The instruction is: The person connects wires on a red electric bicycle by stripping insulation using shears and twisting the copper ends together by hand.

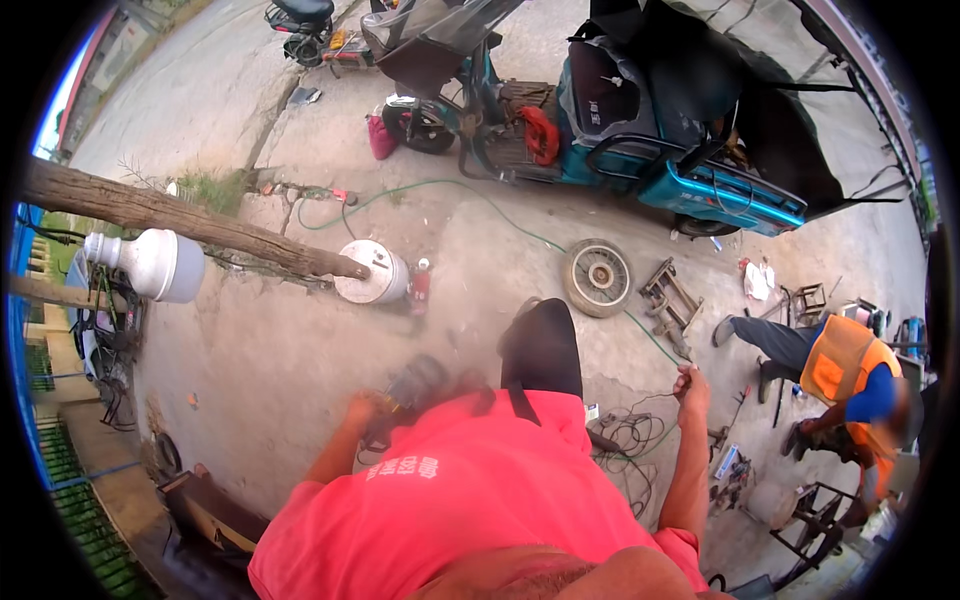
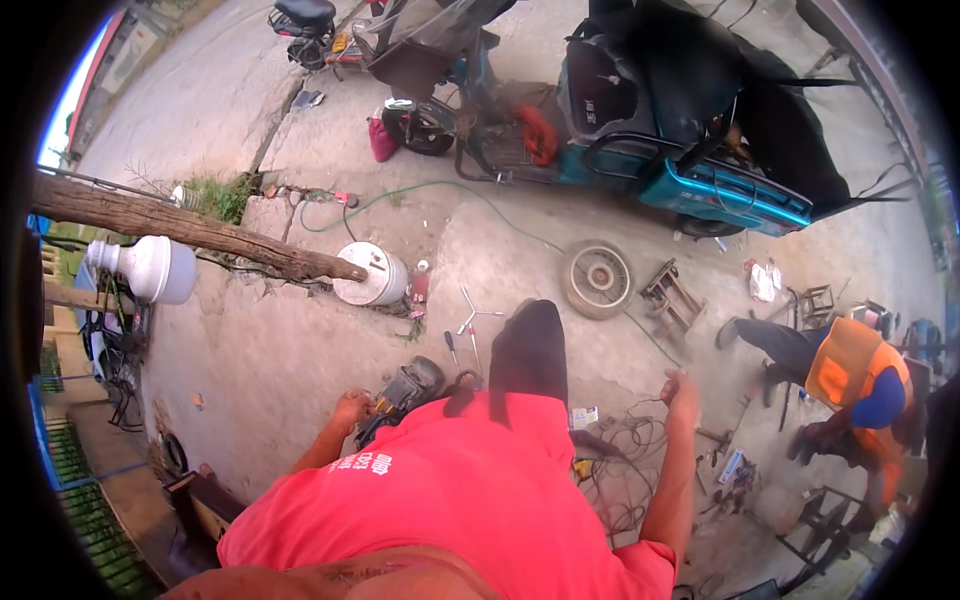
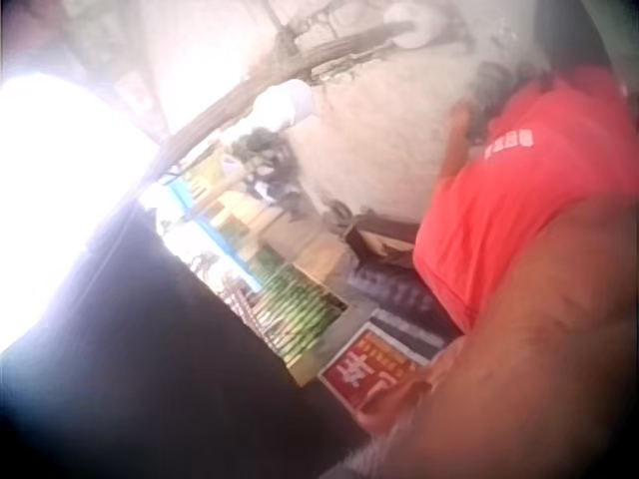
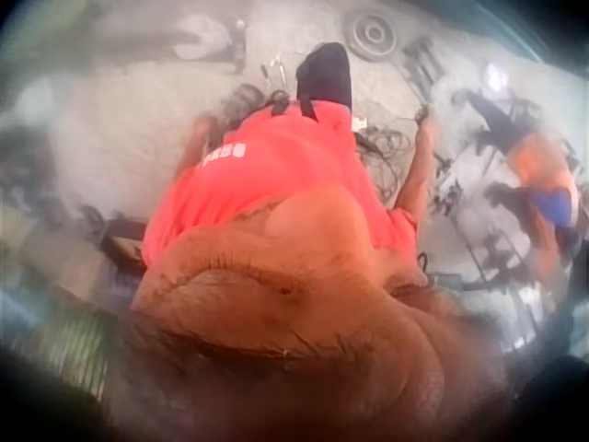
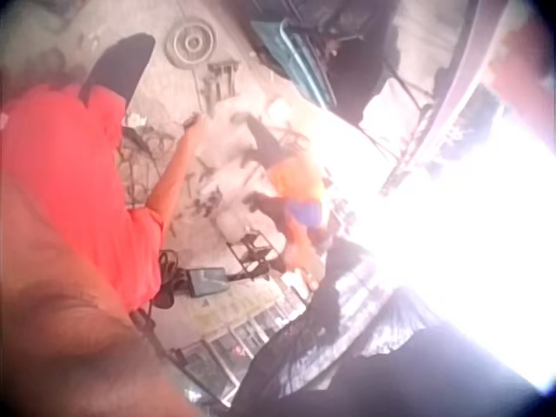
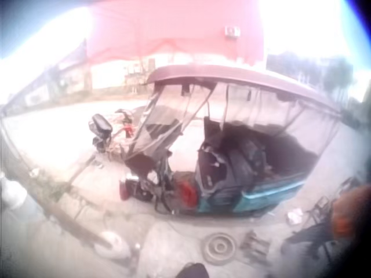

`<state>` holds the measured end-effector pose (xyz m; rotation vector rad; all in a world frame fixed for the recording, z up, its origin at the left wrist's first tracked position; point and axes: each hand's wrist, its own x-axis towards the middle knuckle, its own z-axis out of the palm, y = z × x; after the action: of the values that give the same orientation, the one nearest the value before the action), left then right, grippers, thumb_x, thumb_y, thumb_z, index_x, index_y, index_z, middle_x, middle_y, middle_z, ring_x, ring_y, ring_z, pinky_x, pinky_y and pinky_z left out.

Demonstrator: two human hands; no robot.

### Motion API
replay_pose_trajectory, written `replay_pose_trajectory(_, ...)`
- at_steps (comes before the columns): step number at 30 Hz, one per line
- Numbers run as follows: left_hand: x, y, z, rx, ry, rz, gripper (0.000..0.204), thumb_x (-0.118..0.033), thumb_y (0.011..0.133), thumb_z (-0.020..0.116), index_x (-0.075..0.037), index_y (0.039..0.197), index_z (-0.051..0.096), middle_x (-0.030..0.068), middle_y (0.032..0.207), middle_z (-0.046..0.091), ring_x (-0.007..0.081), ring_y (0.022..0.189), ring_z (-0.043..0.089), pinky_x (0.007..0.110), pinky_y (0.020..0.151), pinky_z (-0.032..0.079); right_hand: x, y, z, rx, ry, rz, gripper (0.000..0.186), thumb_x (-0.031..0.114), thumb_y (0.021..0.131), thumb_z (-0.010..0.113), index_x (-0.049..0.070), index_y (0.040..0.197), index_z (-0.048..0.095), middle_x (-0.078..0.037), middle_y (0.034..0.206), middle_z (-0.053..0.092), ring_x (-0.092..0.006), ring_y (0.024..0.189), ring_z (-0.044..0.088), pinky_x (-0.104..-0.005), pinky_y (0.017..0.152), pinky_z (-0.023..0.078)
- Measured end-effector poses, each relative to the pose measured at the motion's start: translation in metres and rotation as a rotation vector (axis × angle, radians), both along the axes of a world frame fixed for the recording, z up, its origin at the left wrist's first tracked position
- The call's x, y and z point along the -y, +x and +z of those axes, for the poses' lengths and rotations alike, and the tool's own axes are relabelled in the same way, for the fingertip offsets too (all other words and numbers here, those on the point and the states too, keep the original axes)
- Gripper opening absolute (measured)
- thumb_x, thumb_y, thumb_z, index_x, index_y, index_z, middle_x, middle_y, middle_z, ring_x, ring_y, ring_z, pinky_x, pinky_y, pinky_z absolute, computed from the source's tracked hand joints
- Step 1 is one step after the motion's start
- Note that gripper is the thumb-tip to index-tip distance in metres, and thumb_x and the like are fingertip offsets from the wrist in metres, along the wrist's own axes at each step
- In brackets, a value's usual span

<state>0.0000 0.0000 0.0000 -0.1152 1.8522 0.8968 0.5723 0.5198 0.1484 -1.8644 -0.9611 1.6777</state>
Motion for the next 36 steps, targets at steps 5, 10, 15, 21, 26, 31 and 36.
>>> replay_pose_trajectory(5,-0.049,-0.035,-0.087,-0.67,0.223,-1.007,0.018,-0.021,0.093,0.058,-0.006,0.103,0.062,0.0099,0.082,0.064,0.0214,0.067,0.062,0.035,0.061,0.053,-0.157,-0.122,0.013,-0.449,0.339,-0.061,0.065,0.02,0.097,0.052,0.006,0.155,0.026,0.001,0.075,0.047,-0.0093,0.061,0.045,-0.0234,0.051,0.036)
replay_pose_trajectory(10,-0.195,-0.016,0.002,-0.587,-0.225,-1.284,0.017,-0.022,0.091,0.062,-0.007,0.099,0.064,0.009,0.082,0.065,0.0211,0.071,0.064,0.034,0.064,0.054,-0.301,-0.207,-0.01,-0.434,0.296,-0.07,0.07,0.007,0.096,0.053,0.021,0.158,0.024,-0.003,0.083,0.055,-0.0076,0.061,0.046,-0.0209,0.049,0.035)
replay_pose_trajectory(15,-0.339,-0.049,-0.009,0.078,-0.193,-0.111,0.032,-0.027,0.096,0.059,-0.004,0.118,0.058,0.0083,0.093,0.068,0.0189,0.077,0.067,0.034,0.067,0.054,-0.439,-0.318,-0.083,-0.287,0.48,0.206,0.065,0.01,0.101,0.051,0.019,0.158,0.021,-0.004,0.088,0.062,-0.0073,0.06,0.049,-0.0217,0.051,0.039)
replay_pose_trajectory(21,-0.524,-0.12,-0.046,-0.022,-0.039,-0.274,0.029,-0.023,0.097,0.058,-0.002,0.118,0.06,0.0058,0.093,0.067,0.0147,0.081,0.066,0.03,0.071,0.052,-0.592,-0.411,-0.143,-0.009,0.746,0.334,0.06,0.007,0.1,0.047,0.014,0.156,0.028,-0.005,0.09,0.063,-0.0072,0.068,0.053,-0.0223,0.062,0.047)
replay_pose_trajectory(26,-0.678,-0.179,-0.136,-0.088,-0.045,-0.373,0.023,-0.016,0.096,0.057,0.001,0.112,0.063,0.0042,0.089,0.066,0.011,0.076,0.062,0.026,0.066,0.049,-0.655,-0.447,-0.216,0.495,0.945,0.596,0.048,0.019,0.103,0.042,0.021,0.15,0.04,-0.011,0.105,0.071,-0.0244,0.099,0.07,-0.0378,0.09,0.051)
replay_pose_trajectory(31,-0.814,-0.198,-0.314,0.004,0.109,-0.662,0.024,-0.02,0.094,0.059,0.0,0.105,0.065,0.0051,0.086,0.065,0.0116,0.073,0.061,0.027,0.065,0.048,-0.676,-0.488,-0.246,0.921,0.727,0.758,0.041,0.025,0.103,0.044,0.024,0.143,0.052,-0.007,0.092,0.074,-0.0245,0.095,0.071,-0.0381,0.086,0.052)
replay_pose_trajectory(36,-0.96,-0.209,-0.398,-0.052,0.146,-0.699,0.03,-0.03,0.088,0.063,-0.002,0.096,0.07,0.0113,0.083,0.072,0.0198,0.074,0.072,0.032,0.072,0.055,-0.656,-0.491,-0.255,1.019,0.882,0.823,0.032,0.023,0.103,0.048,0.014,0.129,0.064,-0.007,0.087,0.073,-0.0203,0.074,0.071,-0.0336,0.067,0.054)
